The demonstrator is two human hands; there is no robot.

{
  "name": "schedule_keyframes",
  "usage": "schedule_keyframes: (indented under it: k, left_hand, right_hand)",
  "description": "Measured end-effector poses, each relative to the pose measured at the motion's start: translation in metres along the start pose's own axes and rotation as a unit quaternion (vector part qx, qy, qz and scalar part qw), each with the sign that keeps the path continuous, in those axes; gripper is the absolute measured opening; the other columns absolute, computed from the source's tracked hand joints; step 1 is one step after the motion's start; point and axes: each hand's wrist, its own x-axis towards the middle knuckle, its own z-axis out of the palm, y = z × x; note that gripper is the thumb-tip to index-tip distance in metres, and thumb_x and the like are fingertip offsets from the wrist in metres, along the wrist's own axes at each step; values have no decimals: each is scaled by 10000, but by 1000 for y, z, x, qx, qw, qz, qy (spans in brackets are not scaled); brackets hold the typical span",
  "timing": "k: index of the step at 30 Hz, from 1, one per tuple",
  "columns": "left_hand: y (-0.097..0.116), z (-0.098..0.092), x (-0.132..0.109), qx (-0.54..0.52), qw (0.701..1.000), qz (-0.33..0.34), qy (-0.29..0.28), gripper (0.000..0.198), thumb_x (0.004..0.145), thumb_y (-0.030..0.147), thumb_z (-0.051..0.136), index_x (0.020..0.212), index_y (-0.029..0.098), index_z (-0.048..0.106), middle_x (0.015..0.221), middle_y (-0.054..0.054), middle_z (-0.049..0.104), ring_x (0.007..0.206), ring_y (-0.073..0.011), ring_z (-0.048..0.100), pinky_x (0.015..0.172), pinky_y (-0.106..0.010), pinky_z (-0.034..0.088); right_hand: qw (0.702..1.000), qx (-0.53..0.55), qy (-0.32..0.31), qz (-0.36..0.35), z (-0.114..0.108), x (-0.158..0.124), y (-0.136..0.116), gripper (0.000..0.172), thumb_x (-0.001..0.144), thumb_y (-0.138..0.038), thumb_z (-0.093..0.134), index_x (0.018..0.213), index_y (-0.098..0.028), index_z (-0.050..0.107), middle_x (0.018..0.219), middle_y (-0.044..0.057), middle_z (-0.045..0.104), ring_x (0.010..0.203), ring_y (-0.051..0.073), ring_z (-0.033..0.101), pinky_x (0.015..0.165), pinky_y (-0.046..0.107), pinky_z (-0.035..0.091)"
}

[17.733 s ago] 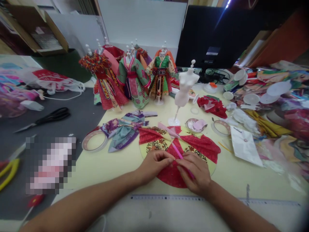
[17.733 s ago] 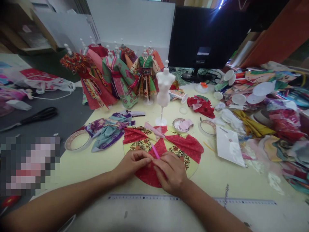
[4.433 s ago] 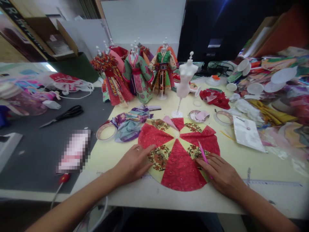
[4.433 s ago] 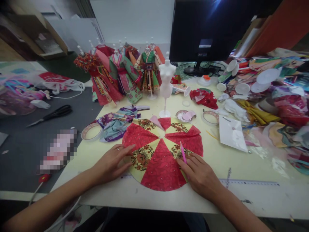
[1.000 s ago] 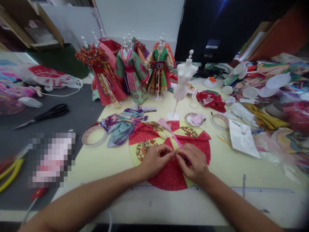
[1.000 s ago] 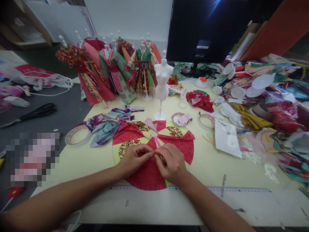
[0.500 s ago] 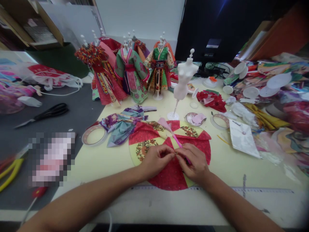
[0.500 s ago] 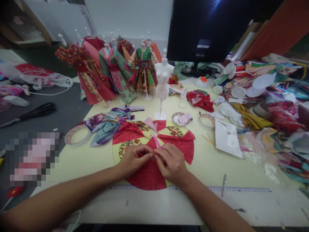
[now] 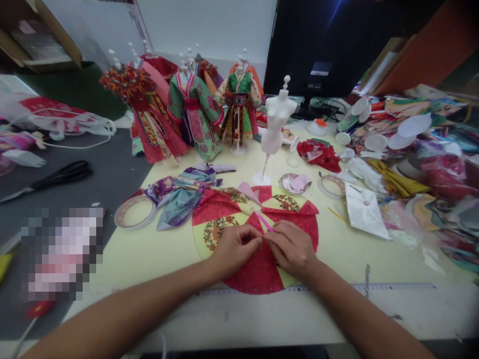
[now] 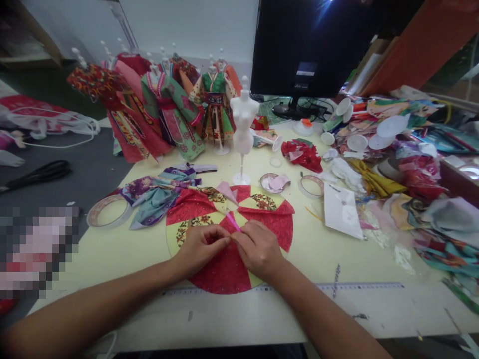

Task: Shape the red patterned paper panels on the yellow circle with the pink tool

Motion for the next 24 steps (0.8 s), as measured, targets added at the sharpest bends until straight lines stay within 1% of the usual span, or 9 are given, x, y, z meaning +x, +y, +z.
schedule_keyframes:
  k: [8, 13, 16, 18, 22, 23, 24]
  left_hand:
    - [1, -1, 0, 13, 1000, 4, 0, 111, 743, 189, 521, 691, 140, 605, 629, 4, 607, 593, -105, 536, 570, -193, 408]
    - [2, 0, 0, 30, 999, 15, -3, 94, 726, 145, 495, 669, 142, 570, 605, 13, 574, 572, -97, 511, 551, -190, 392]
    - [2, 2, -1, 53, 998, 31, 5, 93, 712, 126, 482, 642, 149, 538, 574, 19, 543, 542, -95, 487, 526, -195, 374]
    - [2, 3, -3, 88, 994, 62, 18, 91, 699, 114, 487, 626, 152, 526, 569, 16, 537, 538, -97, 480, 526, -204, 365]
    - [5, 5, -11, 158, 969, 180, 53, 104, 682, 95, 507, 600, 157, 525, 568, 3, 536, 579, -115, 476, 588, -242, 364]
    - [6, 5, -12, 154, 967, 194, 55, 102, 696, 104, 511, 613, 157, 539, 578, -2, 549, 593, -120, 485, 607, -250, 371]
    - [7, 6, -13, 137, 970, 191, 53, 95, 717, 122, 516, 642, 158, 561, 601, -8, 572, 611, -124, 502, 626, -254, 381]
  right_hand:
    - [999, -38, -18, -12, 0, 2, -2, 84, 787, -90, 519, 825, -136, 579, 698, 65, 544, 703, 161, 512, 688, 322, 486]
    - [1000, -29, -11, 0, 2, 2, -5, 87, 773, -77, 515, 780, -142, 572, 685, 59, 538, 688, 159, 499, 665, 313, 475]
    - [1000, -18, -9, 13, 3, 3, -8, 103, 775, -79, 499, 752, -157, 562, 665, 43, 529, 664, 149, 487, 644, 296, 461]
    - [1000, -5, -8, 28, 3, 2, -9, 104, 774, -85, 495, 740, -162, 555, 658, 37, 528, 651, 145, 481, 626, 287, 447]
    - [995, 25, 11, 98, 0, 2, -5, 102, 789, -86, 476, 755, -164, 532, 652, 21, 520, 617, 130, 476, 580, 264, 414]
    - [992, 34, 16, 120, -2, 2, -3, 104, 800, -84, 468, 767, -165, 526, 652, 14, 515, 607, 122, 479, 571, 254, 411]
    - [989, 42, 20, 139, -3, 2, -2, 103, 813, -87, 463, 784, -165, 522, 659, 9, 515, 605, 115, 487, 568, 243, 415]
